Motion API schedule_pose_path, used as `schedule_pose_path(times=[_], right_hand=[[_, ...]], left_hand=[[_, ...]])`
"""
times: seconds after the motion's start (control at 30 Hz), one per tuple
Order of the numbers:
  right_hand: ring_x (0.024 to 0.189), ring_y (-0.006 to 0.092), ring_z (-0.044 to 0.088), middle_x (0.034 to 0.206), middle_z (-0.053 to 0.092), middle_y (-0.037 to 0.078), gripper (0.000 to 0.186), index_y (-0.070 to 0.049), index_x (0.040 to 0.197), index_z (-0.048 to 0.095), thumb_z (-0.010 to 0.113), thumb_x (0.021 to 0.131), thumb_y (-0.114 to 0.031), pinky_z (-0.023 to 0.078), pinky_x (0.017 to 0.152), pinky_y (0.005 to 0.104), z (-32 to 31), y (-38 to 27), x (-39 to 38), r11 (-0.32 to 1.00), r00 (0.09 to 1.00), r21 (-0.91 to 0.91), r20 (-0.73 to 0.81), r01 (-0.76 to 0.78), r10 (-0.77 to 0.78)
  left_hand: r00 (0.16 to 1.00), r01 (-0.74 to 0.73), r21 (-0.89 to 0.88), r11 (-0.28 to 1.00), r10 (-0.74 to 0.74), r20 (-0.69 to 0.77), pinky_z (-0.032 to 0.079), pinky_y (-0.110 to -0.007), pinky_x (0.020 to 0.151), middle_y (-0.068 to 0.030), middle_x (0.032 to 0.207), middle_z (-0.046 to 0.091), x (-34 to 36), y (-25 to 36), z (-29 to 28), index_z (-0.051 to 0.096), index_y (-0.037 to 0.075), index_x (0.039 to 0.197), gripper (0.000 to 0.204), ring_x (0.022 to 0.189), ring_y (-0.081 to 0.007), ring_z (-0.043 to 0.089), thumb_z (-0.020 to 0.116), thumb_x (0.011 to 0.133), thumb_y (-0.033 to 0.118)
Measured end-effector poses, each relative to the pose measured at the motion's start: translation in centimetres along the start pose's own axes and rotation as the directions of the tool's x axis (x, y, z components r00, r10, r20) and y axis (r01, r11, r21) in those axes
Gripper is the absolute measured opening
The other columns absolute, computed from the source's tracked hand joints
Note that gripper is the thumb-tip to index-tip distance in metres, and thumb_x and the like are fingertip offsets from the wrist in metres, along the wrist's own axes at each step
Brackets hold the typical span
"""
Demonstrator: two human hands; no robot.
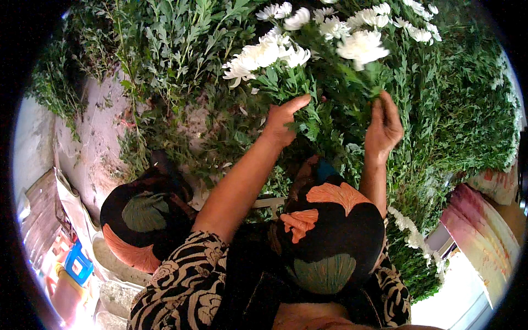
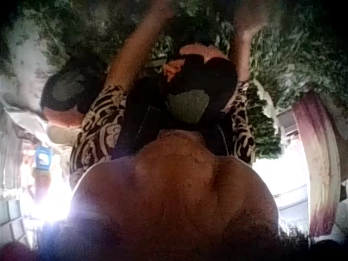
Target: The person gathers white flowers from a large pile on the floor, aligns the stems, and ties them into bundles using an orange rubber band. The person repeats this process, creating multiple bundles and placing them aside.
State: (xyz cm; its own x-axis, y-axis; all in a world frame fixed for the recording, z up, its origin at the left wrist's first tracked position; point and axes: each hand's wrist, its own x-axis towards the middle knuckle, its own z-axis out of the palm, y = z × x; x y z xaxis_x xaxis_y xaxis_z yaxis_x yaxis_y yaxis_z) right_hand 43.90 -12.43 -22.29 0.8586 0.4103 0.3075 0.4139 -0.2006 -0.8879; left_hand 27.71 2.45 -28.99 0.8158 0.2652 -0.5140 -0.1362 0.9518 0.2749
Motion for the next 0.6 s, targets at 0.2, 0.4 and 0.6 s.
schedule_pose_path(times=[0.2,0.4,0.6], right_hand=[[0.09,0.0077,0.061,0.103,0.07,0.001,0.025,-0.002,0.119,0.07,0.064,0.095,0.002,0.05,0.079,0.0231,4.8,-5.9,0.0,0.978,0.988,-0.199,0.148,0.071,-0.041],[0.073,0.0142,0.061,0.089,0.066,0.008,0.027,-0.005,0.115,0.072,0.066,0.091,0.005,0.049,0.066,0.0253,6.8,-8.1,-1.5,0.939,0.964,-0.317,0.263,0.133,-0.048],[0.09,0.0304,0.065,0.099,0.068,0.012,0.036,-0.004,0.113,0.072,0.068,0.08,0.008,0.054,0.078,0.0369,6.6,-8.5,-1.2,0.842,0.893,-0.361,0.361,0.4,-0.27]], left_hand=[[0.997,0.058,-0.022,0.998,-0.056,0.061,0.05,-0.039,0.101,-0.0112,0.129,0.065,0.0,0.3,0.3,0.062,-0.001,0.13,0.041,0.117,-0.0208,0.063,0.068,0.092,0.014],[0.999,0.01,0.061,0.998,-0.013,0.05,0.049,-0.037,0.103,-0.009,0.127,0.066,0.2,-0.4,0.2,0.062,0.001,0.129,0.037,0.115,-0.0203,0.063,0.062,0.095,0.017],[0.868,-0.488,0.631,0.603,0.265,0.419,0.046,-0.036,0.105,-0.0096,0.125,0.067,-0.7,-0.7,-0.5,0.065,0.001,0.125,0.039,0.118,-0.0209,0.062,0.068,0.089,0.016]])
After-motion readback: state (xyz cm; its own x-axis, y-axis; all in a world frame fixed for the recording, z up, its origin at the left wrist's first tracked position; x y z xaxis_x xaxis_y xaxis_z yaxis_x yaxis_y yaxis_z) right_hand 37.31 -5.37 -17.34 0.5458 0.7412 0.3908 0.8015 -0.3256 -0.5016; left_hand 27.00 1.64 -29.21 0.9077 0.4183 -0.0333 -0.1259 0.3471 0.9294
